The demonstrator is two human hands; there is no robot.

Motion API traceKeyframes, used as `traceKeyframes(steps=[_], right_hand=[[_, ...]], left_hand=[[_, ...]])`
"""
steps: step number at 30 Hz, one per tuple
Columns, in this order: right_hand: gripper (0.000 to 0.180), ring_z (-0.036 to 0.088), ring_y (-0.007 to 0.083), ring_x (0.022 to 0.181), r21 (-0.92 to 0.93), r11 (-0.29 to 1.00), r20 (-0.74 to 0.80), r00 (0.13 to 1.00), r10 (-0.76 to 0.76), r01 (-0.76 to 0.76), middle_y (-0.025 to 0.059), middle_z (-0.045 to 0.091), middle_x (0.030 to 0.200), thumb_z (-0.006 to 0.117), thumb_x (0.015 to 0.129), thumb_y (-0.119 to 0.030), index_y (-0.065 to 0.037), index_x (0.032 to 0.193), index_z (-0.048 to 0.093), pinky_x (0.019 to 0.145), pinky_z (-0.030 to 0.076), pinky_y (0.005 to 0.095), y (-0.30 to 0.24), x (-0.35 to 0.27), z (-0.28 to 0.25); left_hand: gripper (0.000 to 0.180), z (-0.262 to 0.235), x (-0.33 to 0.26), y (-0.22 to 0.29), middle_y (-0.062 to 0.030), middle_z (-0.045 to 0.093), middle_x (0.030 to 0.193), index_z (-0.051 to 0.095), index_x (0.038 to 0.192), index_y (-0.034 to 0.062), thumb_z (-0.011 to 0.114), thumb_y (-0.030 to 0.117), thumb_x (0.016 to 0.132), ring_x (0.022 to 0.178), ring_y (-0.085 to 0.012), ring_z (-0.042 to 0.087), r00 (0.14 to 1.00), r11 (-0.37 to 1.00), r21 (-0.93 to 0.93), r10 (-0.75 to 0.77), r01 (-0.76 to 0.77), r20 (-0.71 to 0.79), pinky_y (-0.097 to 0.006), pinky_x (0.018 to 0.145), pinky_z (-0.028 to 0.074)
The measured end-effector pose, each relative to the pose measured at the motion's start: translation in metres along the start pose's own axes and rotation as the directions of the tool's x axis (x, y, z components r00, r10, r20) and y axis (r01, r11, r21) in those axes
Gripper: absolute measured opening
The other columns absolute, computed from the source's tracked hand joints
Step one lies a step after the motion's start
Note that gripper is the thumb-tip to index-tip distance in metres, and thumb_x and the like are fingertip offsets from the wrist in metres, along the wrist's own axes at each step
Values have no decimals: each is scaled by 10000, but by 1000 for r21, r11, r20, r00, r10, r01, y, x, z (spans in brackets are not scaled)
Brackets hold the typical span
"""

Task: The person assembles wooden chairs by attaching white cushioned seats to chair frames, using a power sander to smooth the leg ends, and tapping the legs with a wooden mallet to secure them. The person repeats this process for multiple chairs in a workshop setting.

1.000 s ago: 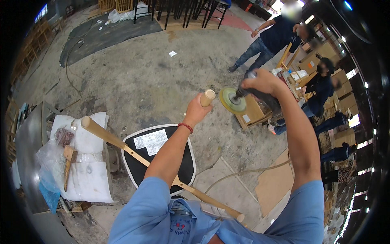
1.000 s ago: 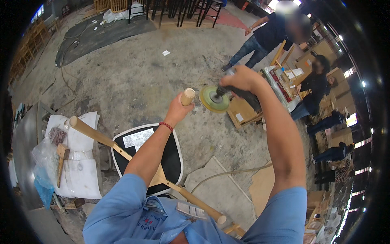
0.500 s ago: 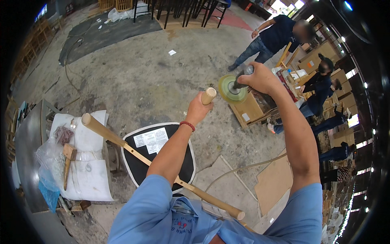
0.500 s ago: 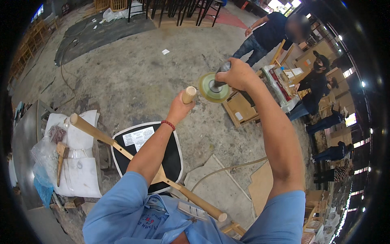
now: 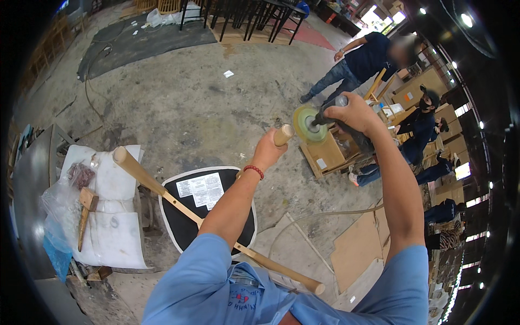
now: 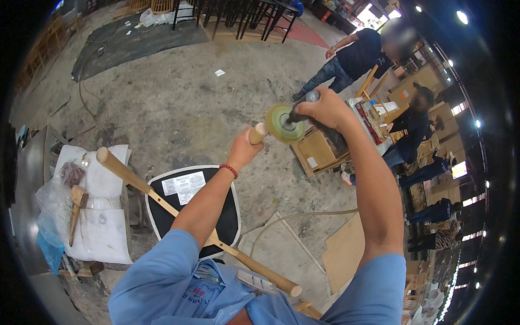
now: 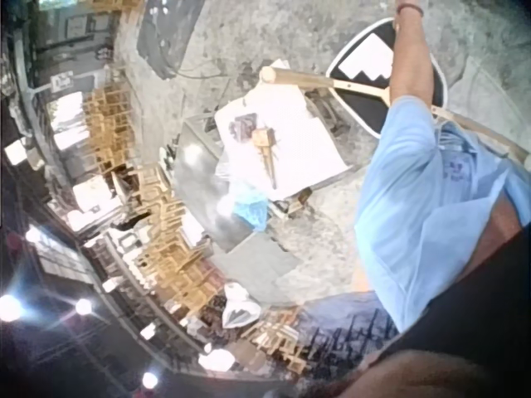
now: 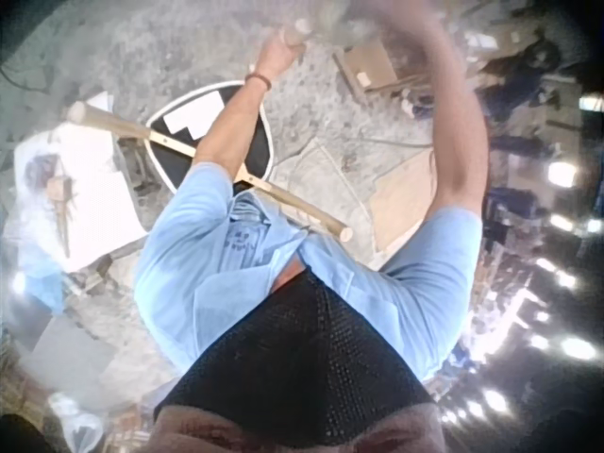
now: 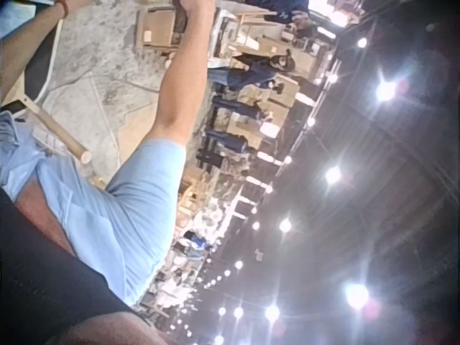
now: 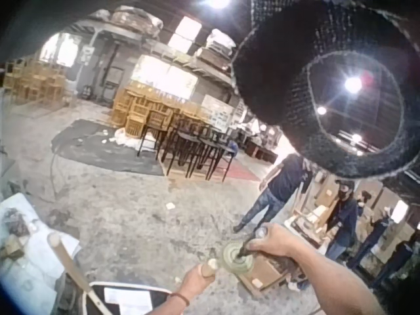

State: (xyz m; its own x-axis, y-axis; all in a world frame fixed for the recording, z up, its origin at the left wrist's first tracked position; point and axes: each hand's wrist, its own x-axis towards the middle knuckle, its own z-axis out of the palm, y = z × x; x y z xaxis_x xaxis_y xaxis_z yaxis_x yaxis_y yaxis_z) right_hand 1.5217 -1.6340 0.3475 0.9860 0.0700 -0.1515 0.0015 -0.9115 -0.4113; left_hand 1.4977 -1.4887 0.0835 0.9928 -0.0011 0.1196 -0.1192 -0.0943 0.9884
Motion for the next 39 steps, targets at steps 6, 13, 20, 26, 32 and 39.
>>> traceKeyframes(steps=[6,13,20,26,32,39], right_hand=[[858,644,287,957,-303,952,-37,997,-67,53,249,645,1077,770,692,-412,97,1322,488,848,506,349,-20,6,21],[641,660,212,749,-135,970,-114,969,-218,203,150,677,867,755,723,-324,56,1206,572,712,520,326,-56,-21,16],[378,590,114,571,198,825,103,826,-555,529,57,627,692,747,761,-228,22,1008,607,548,475,275,-171,-60,80],[409,602,128,541,109,700,392,617,-682,705,76,635,701,743,771,-243,39,1027,597,496,480,296,-306,-93,147],[518,618,166,516,-107,641,456,611,-648,760,133,656,723,758,730,-292,76,1052,585,480,493,306,-358,-102,180],[427,631,170,544,-123,728,336,718,-609,675,109,653,728,736,761,-264,49,1015,593,486,519,308,-338,-45,165]], left_hand=[[374,-9,5,-1,-189,673,1010,581,1114,44,717,194,800,967,-358,649,998,1000,0,27,-27,-50,-419,825,503],[457,-80,-80,-77,-201,654,1097,577,1188,27,709,232,802,1053,-334,627,971,998,62,-10,25,-238,-382,918,482],[435,-250,-241,-102,-153,560,887,511,968,-5,800,233,747,793,-266,558,462,890,74,-162,451,-872,-378,740,470],[652,-316,-177,-11,-181,632,1150,476,1299,-4,795,178,760,1090,-298,614,811,998,-16,35,-55,-585,-337,920,485],[396,-317,-163,-25,-182,674,1072,588,1118,40,741,195,787,1019,-340,643,654,987,126,161,-100,-739,-386,878,502],[374,-308,-164,-18,-209,672,1023,599,1050,27,759,193,756,970,-378,640,677,995,65,-7,80,-736,-416,827,506]])
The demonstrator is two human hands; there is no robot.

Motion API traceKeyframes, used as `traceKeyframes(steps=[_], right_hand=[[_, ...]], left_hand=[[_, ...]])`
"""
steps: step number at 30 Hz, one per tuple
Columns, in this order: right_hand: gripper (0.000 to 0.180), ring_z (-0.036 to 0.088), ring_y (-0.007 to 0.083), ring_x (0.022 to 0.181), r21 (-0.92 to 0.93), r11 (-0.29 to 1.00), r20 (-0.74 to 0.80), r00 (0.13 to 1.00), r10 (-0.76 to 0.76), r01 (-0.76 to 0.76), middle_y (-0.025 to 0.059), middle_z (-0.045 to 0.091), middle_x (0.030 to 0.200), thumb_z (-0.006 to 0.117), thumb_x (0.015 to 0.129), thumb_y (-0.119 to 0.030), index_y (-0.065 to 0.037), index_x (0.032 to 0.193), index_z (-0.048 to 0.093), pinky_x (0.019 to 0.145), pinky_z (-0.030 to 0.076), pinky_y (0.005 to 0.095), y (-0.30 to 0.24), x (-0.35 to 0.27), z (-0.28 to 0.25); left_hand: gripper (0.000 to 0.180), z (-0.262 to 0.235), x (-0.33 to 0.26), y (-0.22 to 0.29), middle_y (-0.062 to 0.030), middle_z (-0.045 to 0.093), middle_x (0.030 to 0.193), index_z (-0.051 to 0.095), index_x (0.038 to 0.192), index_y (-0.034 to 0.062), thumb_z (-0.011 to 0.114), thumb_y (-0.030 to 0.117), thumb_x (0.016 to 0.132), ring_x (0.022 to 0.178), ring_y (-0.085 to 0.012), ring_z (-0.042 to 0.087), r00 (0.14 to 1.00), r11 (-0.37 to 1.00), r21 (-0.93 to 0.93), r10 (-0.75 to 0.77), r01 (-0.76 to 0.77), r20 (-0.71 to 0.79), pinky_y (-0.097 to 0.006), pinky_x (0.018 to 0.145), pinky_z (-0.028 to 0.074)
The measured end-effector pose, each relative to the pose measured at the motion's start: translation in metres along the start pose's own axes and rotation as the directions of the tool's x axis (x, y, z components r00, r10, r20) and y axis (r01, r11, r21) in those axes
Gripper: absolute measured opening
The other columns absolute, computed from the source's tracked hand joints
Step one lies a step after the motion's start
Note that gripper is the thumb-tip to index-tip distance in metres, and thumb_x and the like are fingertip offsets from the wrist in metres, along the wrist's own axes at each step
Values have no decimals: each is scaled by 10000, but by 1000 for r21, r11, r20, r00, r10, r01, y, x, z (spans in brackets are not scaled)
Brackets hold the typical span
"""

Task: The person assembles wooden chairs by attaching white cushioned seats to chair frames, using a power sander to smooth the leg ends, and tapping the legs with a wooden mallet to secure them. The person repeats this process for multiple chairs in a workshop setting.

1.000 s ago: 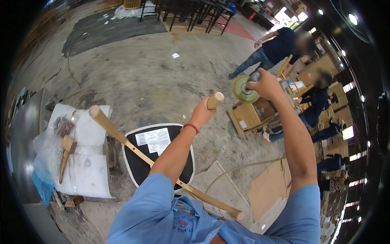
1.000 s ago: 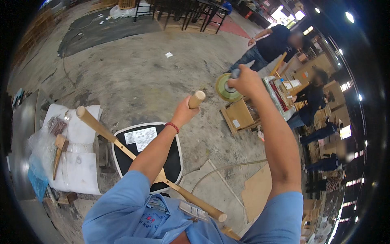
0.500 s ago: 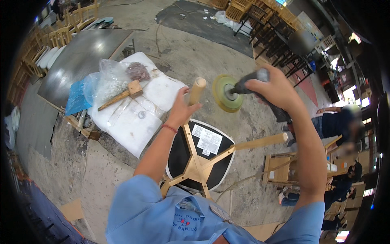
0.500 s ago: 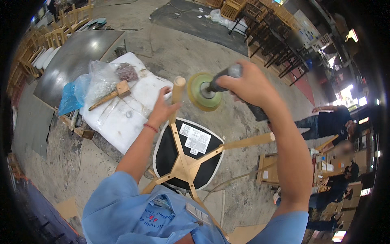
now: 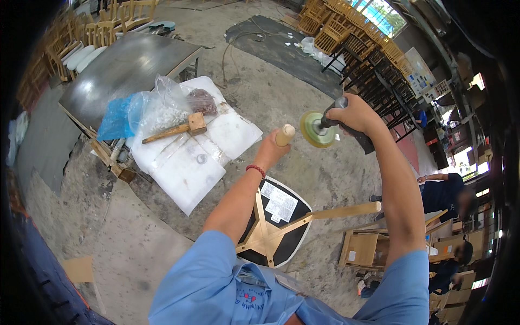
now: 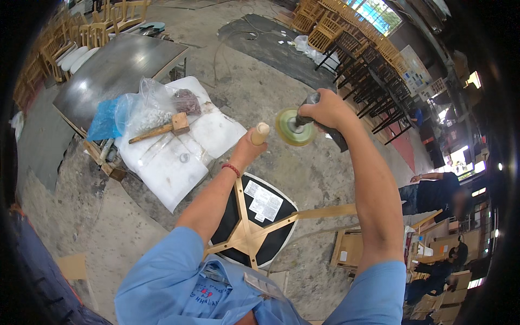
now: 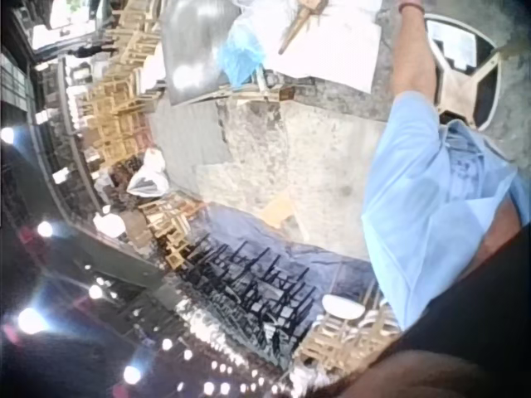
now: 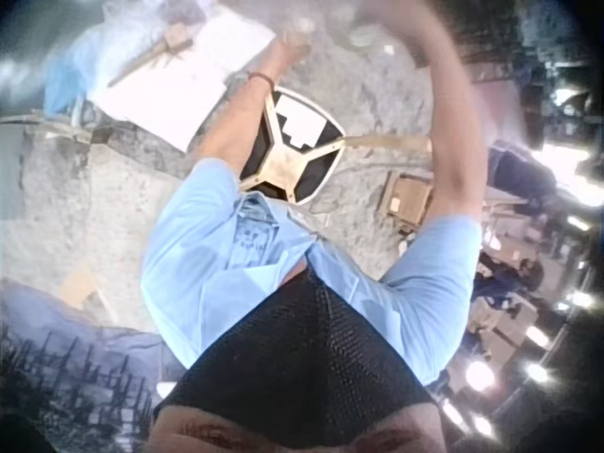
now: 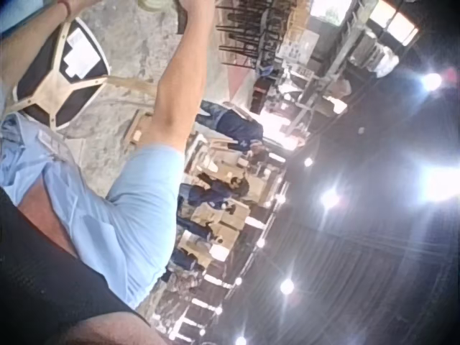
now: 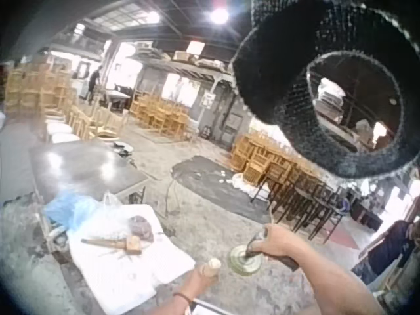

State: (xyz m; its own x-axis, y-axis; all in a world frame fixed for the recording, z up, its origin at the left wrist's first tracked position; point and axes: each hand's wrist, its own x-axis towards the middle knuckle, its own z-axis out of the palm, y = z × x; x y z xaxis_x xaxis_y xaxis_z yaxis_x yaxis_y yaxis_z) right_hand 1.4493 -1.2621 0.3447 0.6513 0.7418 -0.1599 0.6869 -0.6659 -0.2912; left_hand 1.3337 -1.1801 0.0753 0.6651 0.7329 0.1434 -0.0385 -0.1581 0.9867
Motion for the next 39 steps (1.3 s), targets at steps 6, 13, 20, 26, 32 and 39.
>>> traceKeyframes(steps=[6,13,20,26,32,39], right_hand=[[645,637,180,557,15,993,112,987,-116,115,127,664,729,752,726,-293,72,1219,554,539,516,311,-42,-26,16],[552,612,163,521,-23,997,-2,997,-74,74,99,642,681,743,741,-264,58,1158,580,504,501,315,-13,-22,5],[471,612,159,515,-16,997,80,994,-75,77,102,643,697,746,736,-264,53,1050,593,467,495,292,-26,-24,15],[516,630,166,544,6,1000,119,993,-15,14,110,650,718,746,734,-272,66,1090,586,473,508,290,-38,-27,13],[470,625,173,532,-3,1000,155,988,-9,9,122,649,729,753,735,-258,62,1043,599,471,515,290,-44,-30,6],[402,611,167,520,45,999,142,990,13,-19,120,647,735,753,738,-229,45,999,615,452,502,291,-50,-29,20]], left_hand=[[362,1,7,-12,-211,674,1012,594,1056,21,741,178,765,955,-374,646,991,982,-145,110,-119,-72,-412,822,508],[380,7,3,-8,-213,669,1021,584,1078,17,745,166,767,954,-382,645,999,998,-54,37,-37,-3,-409,824,508],[348,4,4,-10,-222,663,1002,577,1027,29,750,165,758,948,-408,634,992,993,-22,115,-117,-59,-428,800,508],[322,2,3,-3,-211,665,988,568,1006,32,756,151,773,950,-396,640,996,996,41,78,-76,-46,-422,798,511],[300,4,1,-6,-197,670,952,570,997,43,751,131,775,923,-371,653,991,992,-23,119,-121,-61,-409,788,511],[320,-2,14,-24,-182,670,932,576,1006,43,754,150,763,877,-358,649,987,982,-123,136,-146,-85,-401,768,508]])
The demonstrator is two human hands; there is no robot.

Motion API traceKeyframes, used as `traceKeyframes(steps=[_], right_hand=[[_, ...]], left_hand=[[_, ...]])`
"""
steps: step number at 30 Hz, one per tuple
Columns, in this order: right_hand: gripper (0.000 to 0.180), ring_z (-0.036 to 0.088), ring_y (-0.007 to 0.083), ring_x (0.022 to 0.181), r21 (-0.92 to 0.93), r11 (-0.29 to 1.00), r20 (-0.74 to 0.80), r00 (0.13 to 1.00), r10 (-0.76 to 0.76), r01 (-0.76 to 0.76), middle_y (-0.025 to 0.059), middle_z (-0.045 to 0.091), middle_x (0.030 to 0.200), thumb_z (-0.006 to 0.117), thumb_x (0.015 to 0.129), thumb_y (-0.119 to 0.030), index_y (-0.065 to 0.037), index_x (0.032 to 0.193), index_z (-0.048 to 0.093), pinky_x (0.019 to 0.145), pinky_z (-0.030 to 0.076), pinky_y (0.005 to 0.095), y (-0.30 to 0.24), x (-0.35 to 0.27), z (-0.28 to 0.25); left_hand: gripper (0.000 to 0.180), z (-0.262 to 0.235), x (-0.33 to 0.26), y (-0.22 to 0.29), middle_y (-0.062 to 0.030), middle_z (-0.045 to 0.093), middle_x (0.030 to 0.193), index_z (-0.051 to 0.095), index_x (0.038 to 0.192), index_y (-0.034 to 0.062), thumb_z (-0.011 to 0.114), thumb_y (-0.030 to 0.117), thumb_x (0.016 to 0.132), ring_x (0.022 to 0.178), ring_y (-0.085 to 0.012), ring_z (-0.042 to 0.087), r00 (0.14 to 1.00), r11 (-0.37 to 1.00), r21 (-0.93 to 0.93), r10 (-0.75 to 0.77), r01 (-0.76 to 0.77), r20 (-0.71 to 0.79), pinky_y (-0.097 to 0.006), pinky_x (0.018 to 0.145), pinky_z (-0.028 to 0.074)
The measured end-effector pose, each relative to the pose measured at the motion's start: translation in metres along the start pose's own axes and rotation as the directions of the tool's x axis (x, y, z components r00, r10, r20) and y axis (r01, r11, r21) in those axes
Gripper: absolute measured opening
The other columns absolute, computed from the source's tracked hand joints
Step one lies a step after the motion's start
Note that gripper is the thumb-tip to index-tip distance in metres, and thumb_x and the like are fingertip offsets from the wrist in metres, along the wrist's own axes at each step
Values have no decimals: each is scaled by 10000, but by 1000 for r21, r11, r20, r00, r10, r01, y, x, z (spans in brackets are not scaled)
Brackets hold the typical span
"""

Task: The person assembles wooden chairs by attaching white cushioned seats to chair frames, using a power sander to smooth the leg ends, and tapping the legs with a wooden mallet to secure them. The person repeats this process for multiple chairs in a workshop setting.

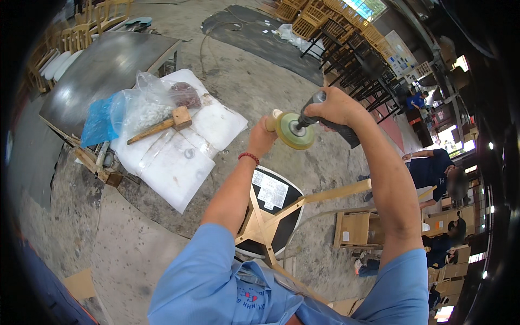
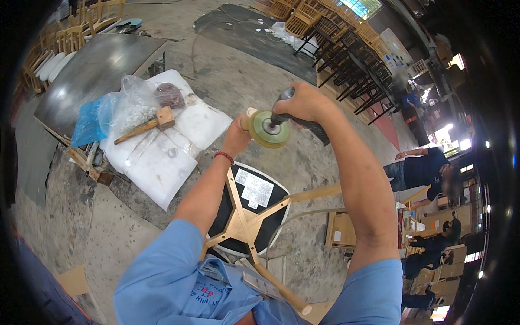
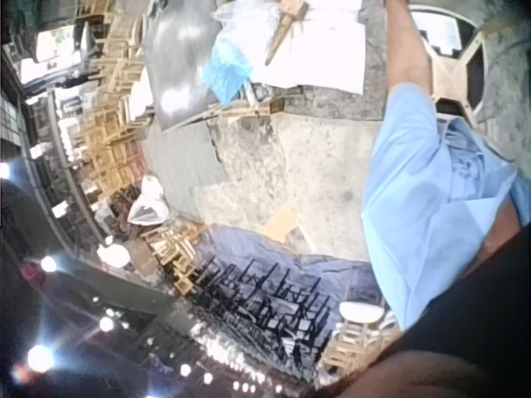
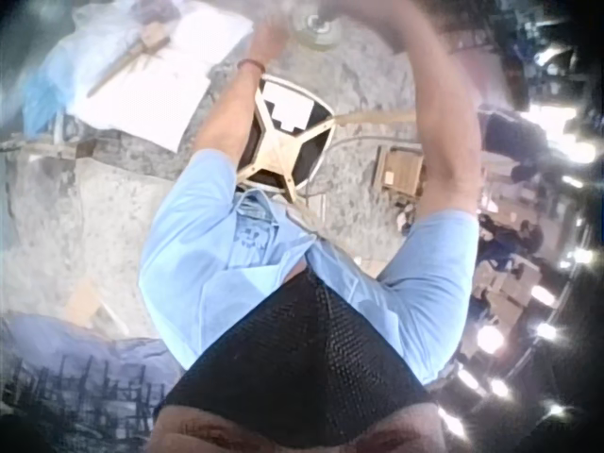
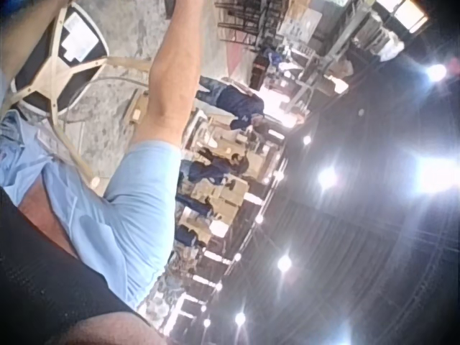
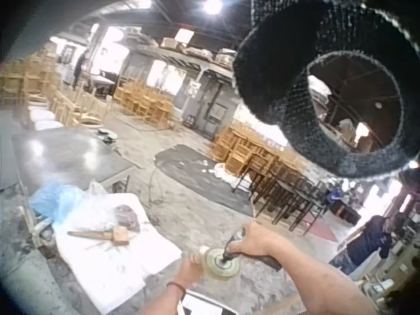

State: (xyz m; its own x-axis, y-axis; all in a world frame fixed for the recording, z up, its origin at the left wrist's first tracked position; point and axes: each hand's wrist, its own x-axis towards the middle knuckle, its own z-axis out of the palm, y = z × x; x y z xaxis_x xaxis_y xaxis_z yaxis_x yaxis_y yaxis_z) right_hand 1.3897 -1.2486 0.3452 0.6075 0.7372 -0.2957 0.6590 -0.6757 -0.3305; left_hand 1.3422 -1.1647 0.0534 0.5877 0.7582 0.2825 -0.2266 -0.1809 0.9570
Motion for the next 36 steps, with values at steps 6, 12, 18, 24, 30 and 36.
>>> traceKeyframes(steps=[6,12,18,24,30,36], right_hand=[[372,617,144,560,92,990,-141,983,117,-104,90,644,734,743,761,-212,11,1032,623,480,505,284,74,-71,-27],[402,605,121,609,209,951,-522,796,305,-228,52,644,780,756,767,-248,21,1038,631,567,498,272,98,-272,-74],[730,581,161,526,789,470,-598,322,734,395,89,648,802,336,948,-689,-105,1336,539,431,461,247,95,-536,20],[486,434,163,445,493,52,-492,229,840,869,193,606,953,435,992,-495,-120,1274,563,386,407,284,105,-679,276],[449,545,172,471,631,-222,122,187,975,744,47,615,682,542,880,-598,-163,946,631,365,423,295,83,-711,496],[517,513,232,480,806,-572,509,316,801,152,73,573,674,466,862,-615,-117,882,604,406,411,341,-22,-601,623]], left_hand=[[393,18,-18,7,-164,686,955,589,1065,28,757,179,742,888,-300,665,991,991,-35,-131,132,42,-392,789,513],[502,-6,-9,2,-190,680,1058,569,1197,16,743,210,768,966,-294,666,968,985,103,-153,135,200,-396,836,513],[499,-112,-80,-15,-191,676,1026,544,1261,-10,663,249,852,910,-238,662,930,945,311,-205,106,306,-330,773,520],[378,-239,-228,-20,-216,689,1029,646,1075,-17,632,265,823,966,-385,646,789,722,680,-490,129,370,-427,874,500],[356,-329,-292,-2,-201,694,1031,689,1038,29,671,278,783,992,-347,655,540,639,764,-676,90,502,-409,874,505],[337,-392,-250,-16,-201,685,1032,692,986,21,615,303,817,976,-356,644,706,724,685,-527,80,473,-429,863,502]])
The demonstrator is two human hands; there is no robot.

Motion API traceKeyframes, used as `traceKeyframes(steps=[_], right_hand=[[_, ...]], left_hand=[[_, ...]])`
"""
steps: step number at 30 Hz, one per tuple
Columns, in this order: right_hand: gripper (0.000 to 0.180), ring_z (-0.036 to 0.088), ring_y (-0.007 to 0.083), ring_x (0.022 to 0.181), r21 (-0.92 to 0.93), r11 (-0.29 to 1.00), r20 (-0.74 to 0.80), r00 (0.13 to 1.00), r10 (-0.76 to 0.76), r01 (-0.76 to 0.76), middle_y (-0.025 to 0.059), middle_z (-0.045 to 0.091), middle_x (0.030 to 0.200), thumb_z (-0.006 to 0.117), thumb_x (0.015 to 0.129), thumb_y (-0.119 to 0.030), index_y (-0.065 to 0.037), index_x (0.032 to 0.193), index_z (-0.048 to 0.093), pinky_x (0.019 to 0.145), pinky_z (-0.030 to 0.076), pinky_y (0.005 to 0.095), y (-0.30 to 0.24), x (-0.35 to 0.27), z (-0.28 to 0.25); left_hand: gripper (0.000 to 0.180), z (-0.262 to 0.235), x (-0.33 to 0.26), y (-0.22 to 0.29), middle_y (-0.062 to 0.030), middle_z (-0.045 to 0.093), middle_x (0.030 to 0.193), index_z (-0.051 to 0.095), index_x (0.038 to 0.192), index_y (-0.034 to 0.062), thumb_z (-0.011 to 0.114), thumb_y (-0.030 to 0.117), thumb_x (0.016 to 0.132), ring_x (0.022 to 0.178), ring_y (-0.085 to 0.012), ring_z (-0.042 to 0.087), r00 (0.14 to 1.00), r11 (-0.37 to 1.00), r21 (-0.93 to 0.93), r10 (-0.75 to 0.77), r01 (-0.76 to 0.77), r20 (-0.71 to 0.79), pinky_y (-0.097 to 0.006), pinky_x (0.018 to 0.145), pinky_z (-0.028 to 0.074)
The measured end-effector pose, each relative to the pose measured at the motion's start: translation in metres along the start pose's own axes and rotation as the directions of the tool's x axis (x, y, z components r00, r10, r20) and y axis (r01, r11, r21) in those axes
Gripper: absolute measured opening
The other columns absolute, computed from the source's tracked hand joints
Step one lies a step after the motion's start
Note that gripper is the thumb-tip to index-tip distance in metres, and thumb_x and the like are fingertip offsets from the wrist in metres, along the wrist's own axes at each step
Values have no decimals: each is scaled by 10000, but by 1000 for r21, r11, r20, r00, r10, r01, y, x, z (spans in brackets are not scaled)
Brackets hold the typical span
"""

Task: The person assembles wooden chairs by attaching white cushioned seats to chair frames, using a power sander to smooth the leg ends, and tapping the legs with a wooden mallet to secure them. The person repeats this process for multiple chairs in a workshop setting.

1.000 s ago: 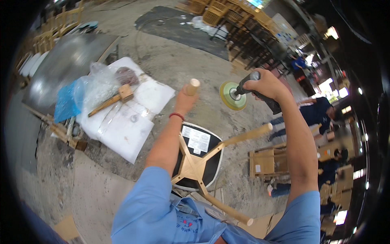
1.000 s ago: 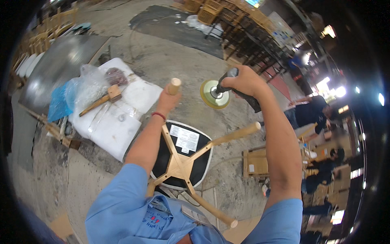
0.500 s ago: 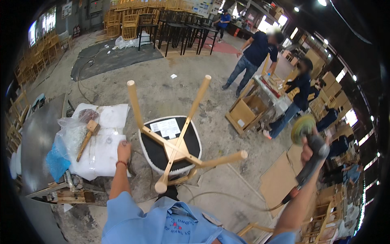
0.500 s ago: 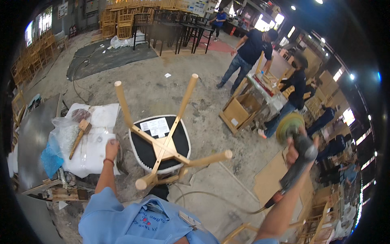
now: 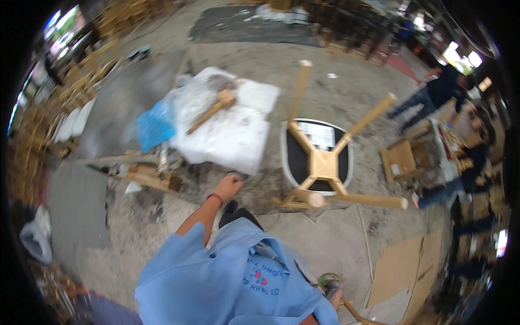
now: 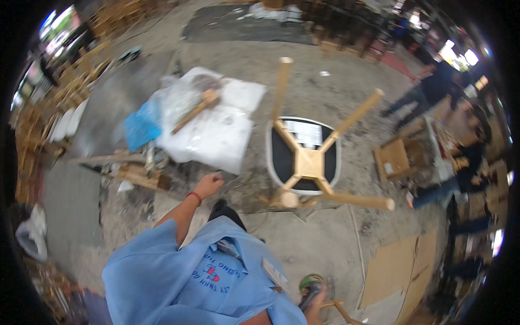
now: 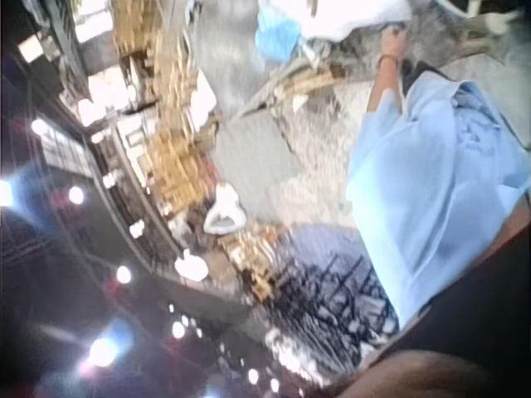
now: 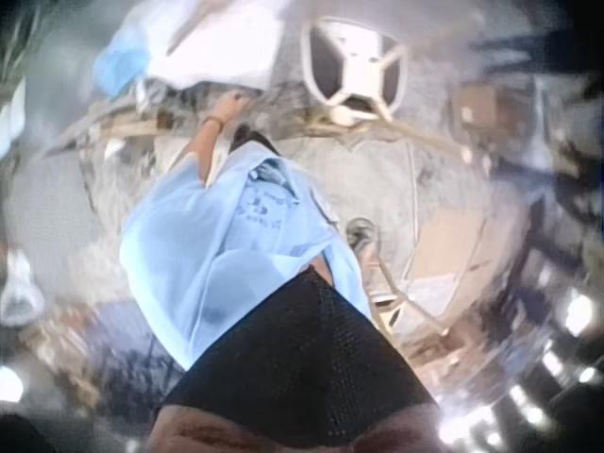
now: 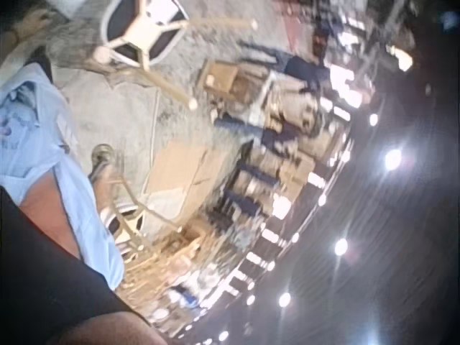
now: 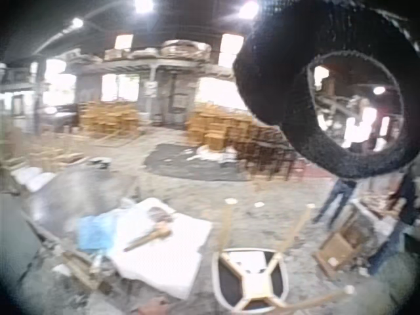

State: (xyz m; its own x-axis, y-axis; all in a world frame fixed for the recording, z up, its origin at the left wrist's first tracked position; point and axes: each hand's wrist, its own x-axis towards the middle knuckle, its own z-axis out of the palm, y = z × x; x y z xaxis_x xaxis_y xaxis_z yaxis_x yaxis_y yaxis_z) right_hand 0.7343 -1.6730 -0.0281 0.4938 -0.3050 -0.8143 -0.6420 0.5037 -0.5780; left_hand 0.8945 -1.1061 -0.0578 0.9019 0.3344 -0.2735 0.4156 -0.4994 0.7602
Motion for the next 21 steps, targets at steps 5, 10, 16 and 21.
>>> traceKeyframes(steps=[5,10,16,21], right_hand=[[400,628,235,961,-363,927,448,890,87,92,87,666,1044,596,887,-401,-74,1113,643,876,495,364,65,14,177],[351,566,202,951,-371,912,583,809,81,176,50,591,1040,588,880,-321,-102,1153,618,860,475,335,73,-10,432],[366,590,183,949,-92,842,641,679,-359,531,44,577,1099,635,952,-247,-74,1248,505,797,518,360,54,-6,661],[529,579,300,1028,-339,807,354,861,-367,483,164,506,1267,674,901,-226,-126,1343,399,656,546,491,60,-4,774]], left_hand=[[324,-91,18,-23,-175,706,940,689,1003,-16,614,245,827,887,-298,681,991,979,-181,-110,95,-74,-388,811,525],[258,-212,28,-67,-96,672,786,665,931,-32,596,204,852,614,-135,613,945,911,-261,-287,319,155,-290,585,502],[219,-284,20,-148,-54,656,696,663,851,-1,598,207,826,577,-114,617,839,827,-203,-462,525,286,-280,509,480],[418,-260,2,-177,-251,684,938,648,1039,-55,645,309,834,935,-412,656,864,867,-56,-499,496,-72,-429,845,506]])
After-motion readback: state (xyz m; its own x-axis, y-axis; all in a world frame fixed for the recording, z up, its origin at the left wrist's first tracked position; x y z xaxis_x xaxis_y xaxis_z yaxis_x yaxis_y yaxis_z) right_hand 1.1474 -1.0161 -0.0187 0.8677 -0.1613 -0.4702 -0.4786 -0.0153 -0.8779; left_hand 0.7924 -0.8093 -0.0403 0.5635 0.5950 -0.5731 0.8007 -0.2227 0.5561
